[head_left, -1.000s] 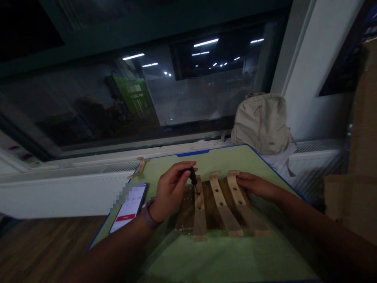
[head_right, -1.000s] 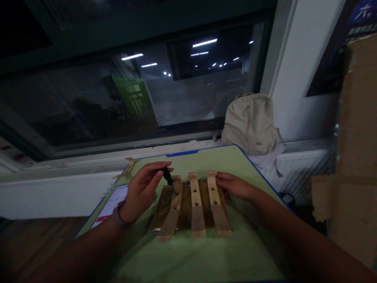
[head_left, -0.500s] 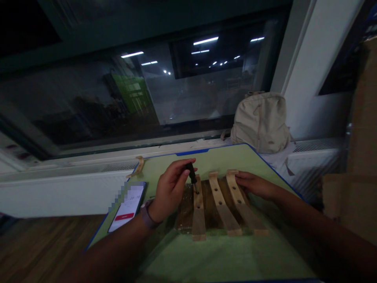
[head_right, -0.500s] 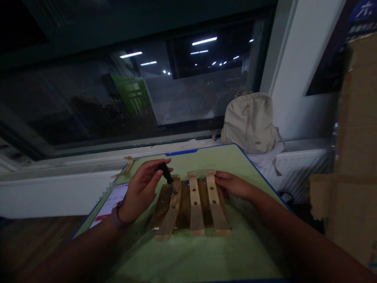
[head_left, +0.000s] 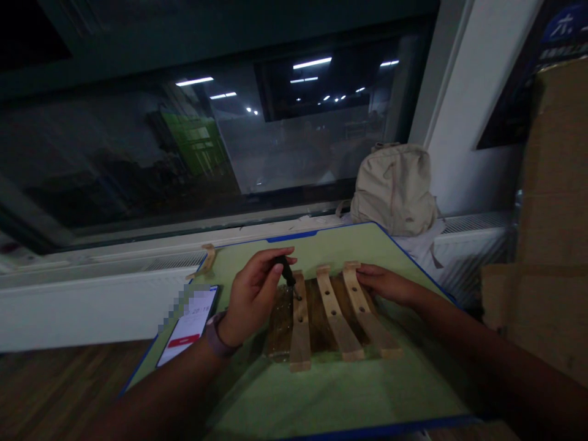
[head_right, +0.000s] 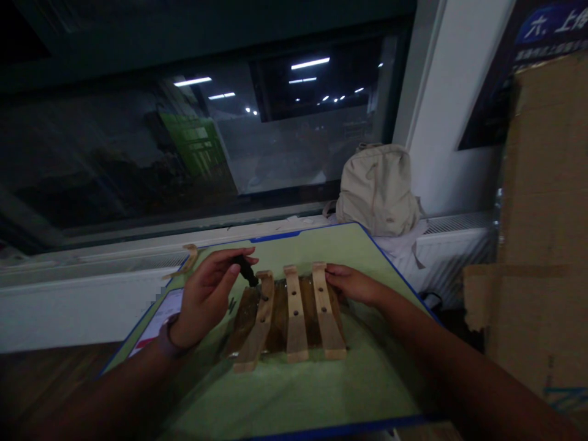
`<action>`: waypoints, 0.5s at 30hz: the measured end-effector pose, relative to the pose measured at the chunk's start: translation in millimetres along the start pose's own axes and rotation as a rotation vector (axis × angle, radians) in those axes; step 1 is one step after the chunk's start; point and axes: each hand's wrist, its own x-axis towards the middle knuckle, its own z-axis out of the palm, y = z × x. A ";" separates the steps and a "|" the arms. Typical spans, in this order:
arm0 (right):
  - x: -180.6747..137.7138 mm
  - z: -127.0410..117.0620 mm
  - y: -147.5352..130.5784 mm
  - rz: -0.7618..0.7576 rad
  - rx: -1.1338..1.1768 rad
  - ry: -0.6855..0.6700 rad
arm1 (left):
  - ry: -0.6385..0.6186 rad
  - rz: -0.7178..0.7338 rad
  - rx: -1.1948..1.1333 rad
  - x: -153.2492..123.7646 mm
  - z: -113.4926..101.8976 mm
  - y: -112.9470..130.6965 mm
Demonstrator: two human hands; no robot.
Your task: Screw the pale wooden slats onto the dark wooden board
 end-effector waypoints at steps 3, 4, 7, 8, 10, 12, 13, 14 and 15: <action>-0.1 -0.9 0.3 -0.007 -0.014 0.027 | -0.013 0.040 -0.001 0.1 -1.6 -0.1; 0.1 -1.5 1.0 -0.006 -0.017 0.039 | -0.002 0.074 0.020 0.9 -2.3 -1.1; 1.2 -3.6 4.1 0.014 -0.007 0.043 | 0.062 0.175 0.101 4.5 -4.3 -3.7; 1.5 -4.0 5.0 0.016 0.003 0.041 | 0.076 0.189 0.126 5.6 -4.6 -3.8; 2.0 -4.6 6.5 0.016 0.023 0.034 | 0.079 0.164 0.156 6.5 -4.7 -2.9; 2.4 -5.1 7.6 0.014 0.041 0.028 | 0.057 0.075 0.123 5.7 -4.0 -1.4; 2.5 -5.4 8.1 0.015 0.044 0.023 | 0.046 0.028 0.089 4.8 -3.5 -0.8; 2.8 -5.8 8.6 0.014 0.046 0.020 | 0.034 -0.008 0.055 3.9 -3.1 -0.5; 3.0 -6.2 9.0 0.015 0.046 0.016 | 0.022 -0.028 0.028 3.2 -2.8 -0.5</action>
